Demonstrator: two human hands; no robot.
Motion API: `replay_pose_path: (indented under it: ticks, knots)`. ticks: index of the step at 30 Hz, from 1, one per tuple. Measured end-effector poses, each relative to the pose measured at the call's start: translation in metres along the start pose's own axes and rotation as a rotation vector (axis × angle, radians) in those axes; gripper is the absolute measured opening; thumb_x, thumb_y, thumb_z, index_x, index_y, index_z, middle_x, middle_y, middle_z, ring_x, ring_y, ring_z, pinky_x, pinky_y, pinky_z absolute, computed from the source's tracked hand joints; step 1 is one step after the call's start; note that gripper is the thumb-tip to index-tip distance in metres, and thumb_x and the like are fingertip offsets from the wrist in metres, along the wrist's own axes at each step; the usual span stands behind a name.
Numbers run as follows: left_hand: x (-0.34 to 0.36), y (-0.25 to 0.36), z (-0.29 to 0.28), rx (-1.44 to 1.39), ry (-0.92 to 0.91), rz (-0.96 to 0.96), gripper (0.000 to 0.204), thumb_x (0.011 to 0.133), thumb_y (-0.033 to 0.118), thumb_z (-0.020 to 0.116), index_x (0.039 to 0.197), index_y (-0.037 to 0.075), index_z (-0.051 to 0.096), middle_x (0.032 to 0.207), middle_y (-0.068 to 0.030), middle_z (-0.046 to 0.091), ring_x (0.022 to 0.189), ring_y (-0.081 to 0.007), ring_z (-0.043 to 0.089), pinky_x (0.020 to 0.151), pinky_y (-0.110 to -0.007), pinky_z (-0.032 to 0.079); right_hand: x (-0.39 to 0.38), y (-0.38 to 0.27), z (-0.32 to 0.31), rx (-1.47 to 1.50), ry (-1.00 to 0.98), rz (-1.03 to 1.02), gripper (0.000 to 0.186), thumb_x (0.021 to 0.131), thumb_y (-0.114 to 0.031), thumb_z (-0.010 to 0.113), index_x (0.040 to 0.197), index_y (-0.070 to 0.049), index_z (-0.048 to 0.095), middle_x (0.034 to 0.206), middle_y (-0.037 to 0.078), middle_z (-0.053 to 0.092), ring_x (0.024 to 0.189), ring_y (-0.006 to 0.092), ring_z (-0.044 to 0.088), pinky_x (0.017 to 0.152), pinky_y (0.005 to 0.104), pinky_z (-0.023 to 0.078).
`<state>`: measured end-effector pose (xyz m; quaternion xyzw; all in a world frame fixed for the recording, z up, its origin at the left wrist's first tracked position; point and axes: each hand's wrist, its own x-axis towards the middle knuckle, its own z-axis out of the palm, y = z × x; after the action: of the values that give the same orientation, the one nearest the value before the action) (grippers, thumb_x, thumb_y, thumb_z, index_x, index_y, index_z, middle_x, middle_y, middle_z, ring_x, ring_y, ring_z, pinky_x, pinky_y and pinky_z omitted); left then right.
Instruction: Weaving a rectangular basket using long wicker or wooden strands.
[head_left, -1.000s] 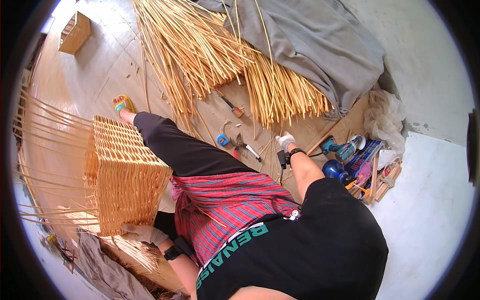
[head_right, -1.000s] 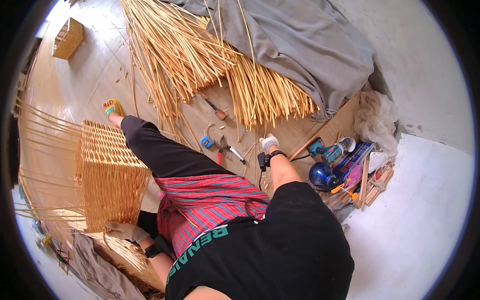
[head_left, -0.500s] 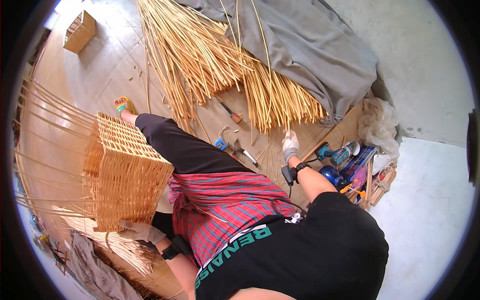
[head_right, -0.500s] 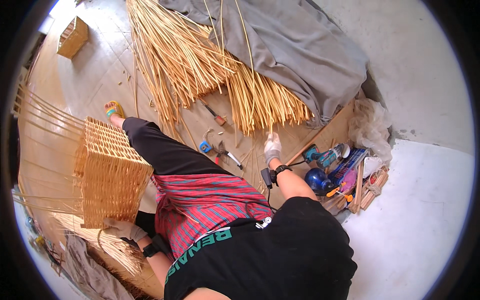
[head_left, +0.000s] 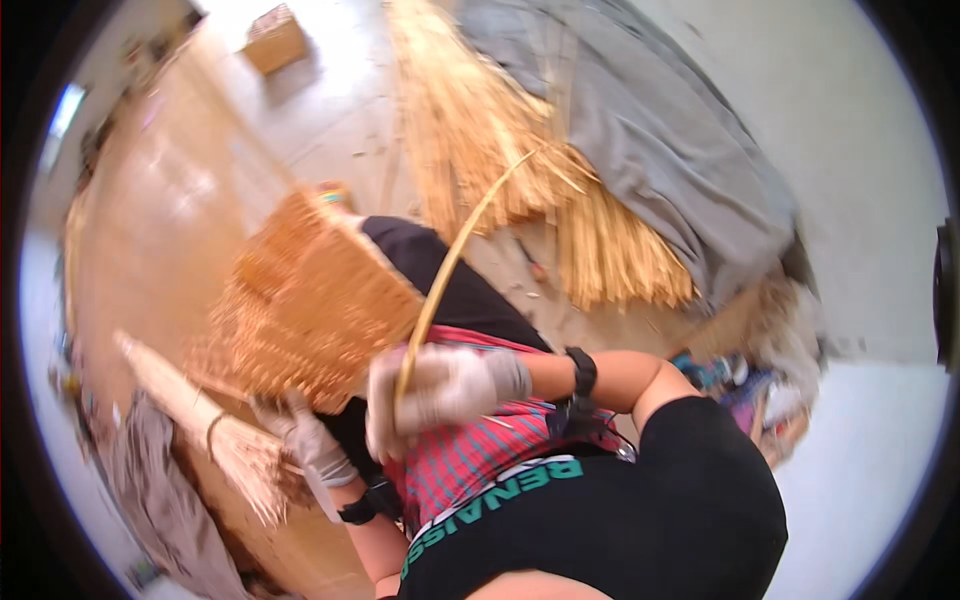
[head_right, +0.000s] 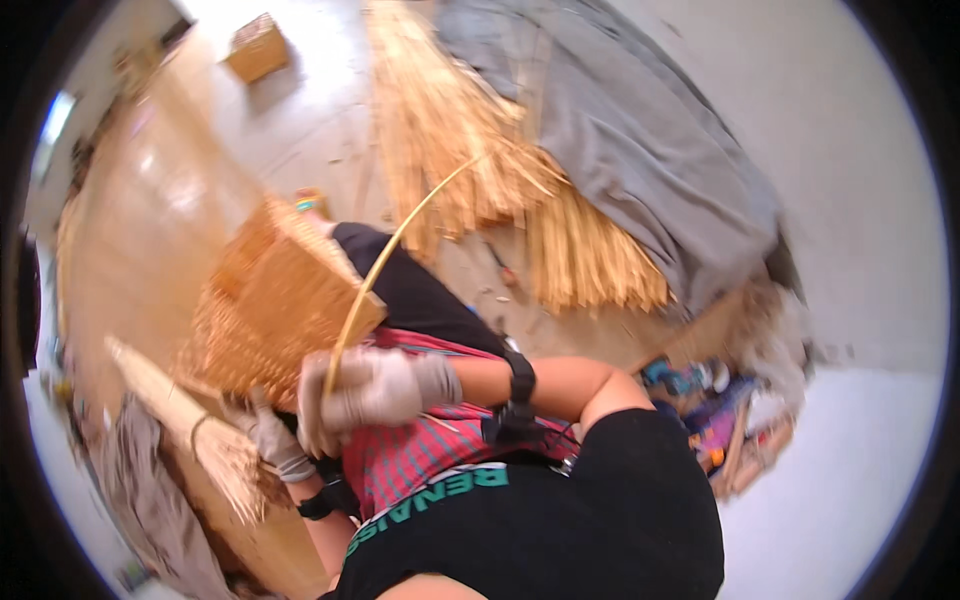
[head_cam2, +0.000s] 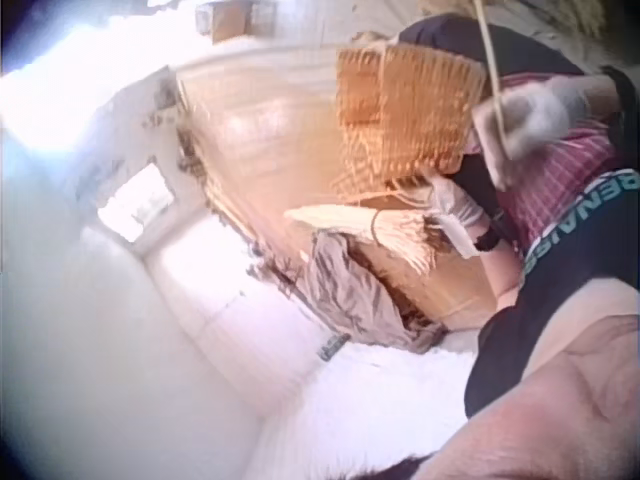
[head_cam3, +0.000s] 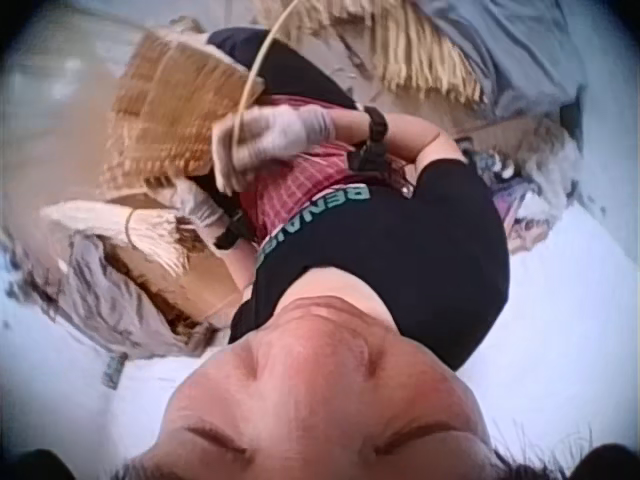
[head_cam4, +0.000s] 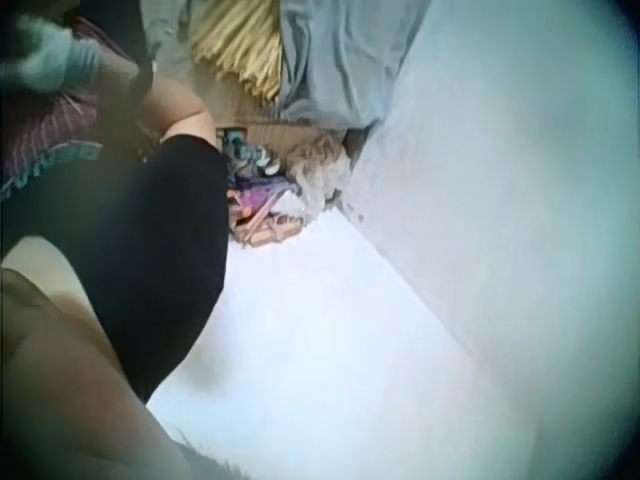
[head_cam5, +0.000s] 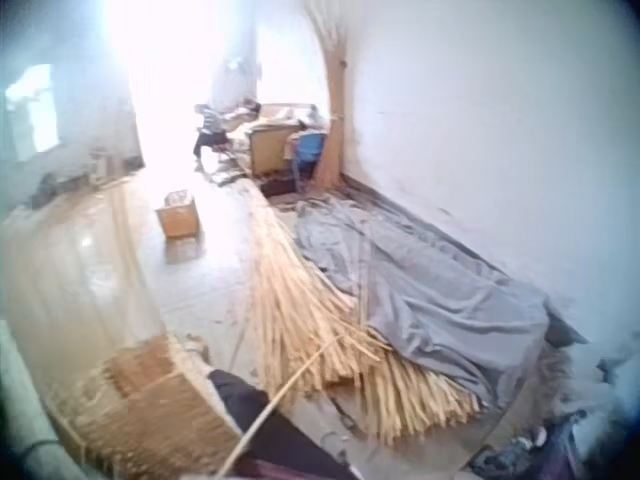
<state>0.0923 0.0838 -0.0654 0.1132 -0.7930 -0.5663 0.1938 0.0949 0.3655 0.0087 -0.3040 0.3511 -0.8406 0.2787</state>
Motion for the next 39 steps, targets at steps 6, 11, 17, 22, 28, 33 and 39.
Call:
replay_pose_path:
  ticks: [6,11,17,22,28,33,39]
  knots:
    - [-0.011,0.095,-0.053,-0.573,-0.576,-0.155,0.091,0.099,0.065,0.049,0.155,-0.004,0.031,0.144,-0.0262,0.053,0.135,-0.0358,0.053,0.117,-0.048,0.038,0.058,0.062,0.029,-0.95,-0.394,0.37,0.024,0.1,-0.03,0.052,0.101,-0.008,0.062,0.073,0.016,0.066,0.072,0.0389,0.068,0.067,0.0479,0.052]
    - [-0.013,0.109,-0.08,-0.642,-0.555,-0.121,0.038,0.109,0.023,0.05,0.138,-0.002,0.049,0.086,-0.0069,0.064,0.09,-0.0217,0.069,0.092,-0.038,0.056,0.053,0.061,0.003,-1.217,-0.294,0.161,0.027,0.098,-0.035,0.059,0.097,-0.009,0.067,0.073,0.018,0.064,0.072,0.0404,0.065,0.066,0.0498,0.051]
    - [0.022,0.063,-0.083,-0.886,-0.227,-0.023,0.022,0.11,0.018,0.045,0.124,0.003,0.054,0.094,-0.0075,0.063,0.108,-0.0299,0.07,0.095,-0.043,0.059,0.044,0.013,-0.059,-1.359,0.272,-0.168,0.03,0.101,-0.034,0.063,0.087,-0.007,0.064,0.067,0.008,0.06,0.061,0.0256,0.062,0.058,0.0398,0.048]
    - [0.049,0.048,-0.064,-0.98,0.061,0.017,0.019,0.108,0.011,0.048,0.123,0.003,0.057,0.106,-0.0114,0.072,0.111,-0.0295,0.069,0.101,-0.045,0.06,0.024,0.008,-0.056,-0.92,0.577,0.164,0.039,0.108,-0.033,0.053,0.085,-0.003,0.065,0.066,-0.003,0.056,0.058,0.0045,0.049,0.054,0.0207,0.039]
    - [0.064,0.042,-0.051,-0.902,-0.041,-0.134,0.018,0.108,0.011,0.048,0.122,0.004,0.057,0.104,-0.01,0.07,0.111,-0.0267,0.069,0.098,-0.042,0.062,0.053,0.03,-0.031,-0.982,0.467,0.282,0.02,0.104,-0.016,0.058,0.095,-0.001,0.068,0.076,0.005,0.067,0.065,0.0103,0.062,0.063,0.0249,0.051]
    - [0.079,0.045,-0.058,-0.803,-0.145,-0.222,0.017,0.108,0.013,0.048,0.121,0.005,0.057,0.097,-0.0063,0.066,0.107,-0.0236,0.069,0.09,-0.036,0.065,0.132,0.031,-0.023,-0.94,0.482,-0.115,0.023,0.101,-0.012,0.062,0.12,-0.001,0.062,0.1,0.012,0.072,0.073,0.0137,0.069,0.073,0.0276,0.057]
    - [0.095,0.071,-0.063,-0.535,-0.173,-0.243,0.013,0.108,0.011,0.05,0.117,0.006,0.058,0.096,-0.0062,0.066,0.104,-0.022,0.07,0.077,-0.032,0.066,0.196,0.024,-0.025,-0.937,0.317,0.588,0.033,0.098,-0.016,0.068,0.127,-0.003,0.063,0.097,0.01,0.073,0.064,0.0154,0.072,0.063,0.0299,0.059]
